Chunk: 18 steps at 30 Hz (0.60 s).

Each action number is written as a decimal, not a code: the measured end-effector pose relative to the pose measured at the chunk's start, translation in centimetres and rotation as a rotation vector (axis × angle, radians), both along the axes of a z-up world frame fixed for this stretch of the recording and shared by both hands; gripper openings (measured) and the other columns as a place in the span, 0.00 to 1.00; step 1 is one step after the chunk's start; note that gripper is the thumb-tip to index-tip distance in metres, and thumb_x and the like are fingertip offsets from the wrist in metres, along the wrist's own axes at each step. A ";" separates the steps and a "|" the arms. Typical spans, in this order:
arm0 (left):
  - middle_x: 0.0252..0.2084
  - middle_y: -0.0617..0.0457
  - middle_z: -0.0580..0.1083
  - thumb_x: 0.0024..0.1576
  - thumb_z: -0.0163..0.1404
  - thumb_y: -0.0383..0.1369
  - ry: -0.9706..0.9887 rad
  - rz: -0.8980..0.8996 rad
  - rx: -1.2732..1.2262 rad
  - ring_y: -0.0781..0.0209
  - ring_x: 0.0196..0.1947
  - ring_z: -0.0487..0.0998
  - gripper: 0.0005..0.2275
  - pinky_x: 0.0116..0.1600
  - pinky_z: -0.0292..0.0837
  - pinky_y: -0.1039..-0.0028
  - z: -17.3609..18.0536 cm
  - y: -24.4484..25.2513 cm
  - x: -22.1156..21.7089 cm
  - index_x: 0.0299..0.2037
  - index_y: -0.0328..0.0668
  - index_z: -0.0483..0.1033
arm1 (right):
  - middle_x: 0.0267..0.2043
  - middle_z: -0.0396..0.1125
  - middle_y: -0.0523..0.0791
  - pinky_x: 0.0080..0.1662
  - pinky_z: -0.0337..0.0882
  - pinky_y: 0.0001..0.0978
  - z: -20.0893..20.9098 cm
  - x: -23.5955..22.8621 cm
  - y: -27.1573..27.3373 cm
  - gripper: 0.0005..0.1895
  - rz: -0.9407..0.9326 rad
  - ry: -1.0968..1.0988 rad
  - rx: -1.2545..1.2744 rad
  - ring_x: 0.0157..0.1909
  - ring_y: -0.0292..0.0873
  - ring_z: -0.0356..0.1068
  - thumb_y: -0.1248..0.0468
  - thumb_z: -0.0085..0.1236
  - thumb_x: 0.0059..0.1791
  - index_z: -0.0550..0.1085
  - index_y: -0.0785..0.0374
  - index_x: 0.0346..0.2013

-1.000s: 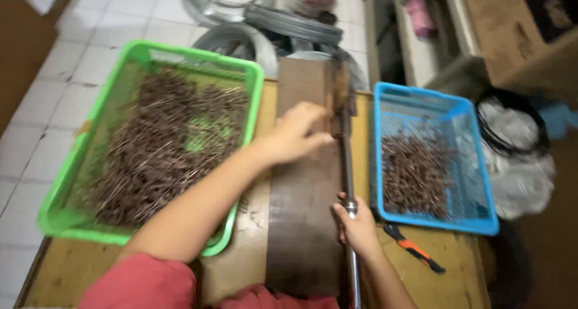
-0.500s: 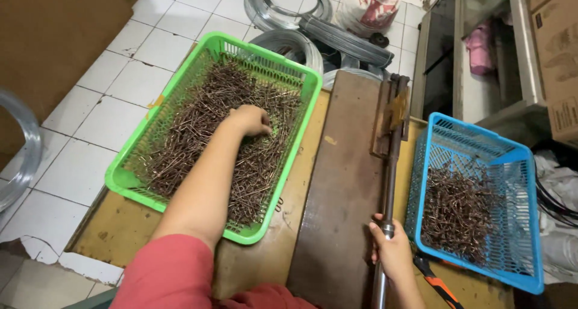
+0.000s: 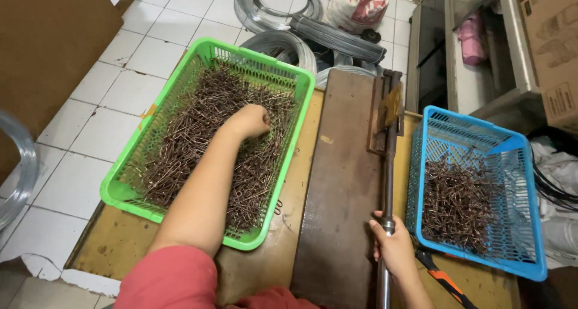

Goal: Processing and sorting small metal rods using a manual lever-operated jig

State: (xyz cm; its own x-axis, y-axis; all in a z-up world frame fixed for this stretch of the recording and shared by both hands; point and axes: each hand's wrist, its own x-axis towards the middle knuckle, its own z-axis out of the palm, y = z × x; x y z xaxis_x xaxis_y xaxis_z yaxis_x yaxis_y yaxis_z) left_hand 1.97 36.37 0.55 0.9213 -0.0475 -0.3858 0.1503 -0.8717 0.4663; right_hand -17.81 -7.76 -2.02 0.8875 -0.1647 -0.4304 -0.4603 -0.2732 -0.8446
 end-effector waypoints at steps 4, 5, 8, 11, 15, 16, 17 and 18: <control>0.44 0.44 0.79 0.62 0.54 0.17 0.138 0.195 -0.684 0.53 0.41 0.88 0.09 0.40 0.85 0.69 0.3 -0.2 -0.9 0.50 0.33 0.73 | 0.15 0.57 0.48 0.16 0.57 0.38 0.0 -0.1 -0.1 0.14 -0.004 0.007 0.005 0.10 0.46 0.56 0.63 0.60 0.55 0.75 0.59 0.55; 0.43 0.42 0.78 0.60 0.53 0.14 0.186 0.177 -0.818 0.49 0.42 0.87 0.26 0.41 0.86 0.68 2.2 -0.4 -1.9 0.66 0.36 0.56 | 0.15 0.57 0.48 0.16 0.58 0.37 -0.4 -0.2 -0.2 0.14 0.002 -0.002 0.020 0.11 0.45 0.55 0.63 0.60 0.55 0.75 0.59 0.55; 0.43 0.41 0.74 0.58 0.53 0.12 0.243 0.121 -1.038 0.44 0.44 0.86 0.46 0.44 0.86 0.66 2.2 -0.5 -2.0 0.84 0.46 0.39 | 0.15 0.56 0.47 0.16 0.59 0.37 -0.8 0.0 -0.5 0.14 0.003 -0.013 0.032 0.11 0.45 0.55 0.63 0.61 0.55 0.74 0.59 0.55; 0.47 0.45 0.72 0.59 0.52 0.14 0.274 0.078 -1.148 0.43 0.48 0.86 0.37 0.48 0.86 0.65 1.1 -0.4 -1.7 0.79 0.47 0.52 | 0.15 0.57 0.48 0.17 0.58 0.37 -0.3 -0.3 -0.2 0.14 -0.002 0.001 0.026 0.10 0.45 0.56 0.62 0.61 0.55 0.75 0.58 0.55; 0.53 0.44 0.73 0.64 0.53 0.25 0.283 0.117 -1.153 0.47 0.50 0.87 0.23 0.45 0.87 0.72 3.1 -0.7 -1.9 0.71 0.37 0.69 | 0.16 0.58 0.48 0.16 0.58 0.36 -0.3 -0.2 -0.2 0.14 -0.005 -0.008 0.032 0.10 0.45 0.57 0.62 0.61 0.55 0.75 0.58 0.56; 0.53 0.44 0.73 0.64 0.53 0.25 0.286 0.114 -1.153 0.47 0.50 0.87 0.23 0.45 0.87 0.72 2.9 -0.8 -1.8 0.71 0.37 0.69 | 0.16 0.58 0.48 0.16 0.58 0.36 0.1 -0.3 0.0 0.14 -0.008 -0.007 0.031 0.10 0.45 0.57 0.62 0.61 0.55 0.75 0.58 0.56; 0.53 0.41 0.76 0.64 0.53 0.28 0.264 0.125 -1.163 0.46 0.50 0.87 0.20 0.44 0.87 0.71 2.6 -1.0 -1.7 0.68 0.37 0.71 | 0.16 0.58 0.48 0.17 0.59 0.36 0.4 -0.3 0.1 0.14 -0.006 0.001 0.024 0.11 0.45 0.57 0.62 0.61 0.55 0.75 0.58 0.56; 0.53 0.38 0.80 0.65 0.53 0.31 0.241 0.134 -1.170 0.44 0.50 0.87 0.18 0.44 0.87 0.69 2.5 -1.1 -1.5 0.65 0.37 0.73 | 0.16 0.58 0.48 0.18 0.59 0.36 0.8 -0.3 0.3 0.14 -0.005 0.007 0.019 0.11 0.45 0.58 0.62 0.61 0.55 0.75 0.59 0.55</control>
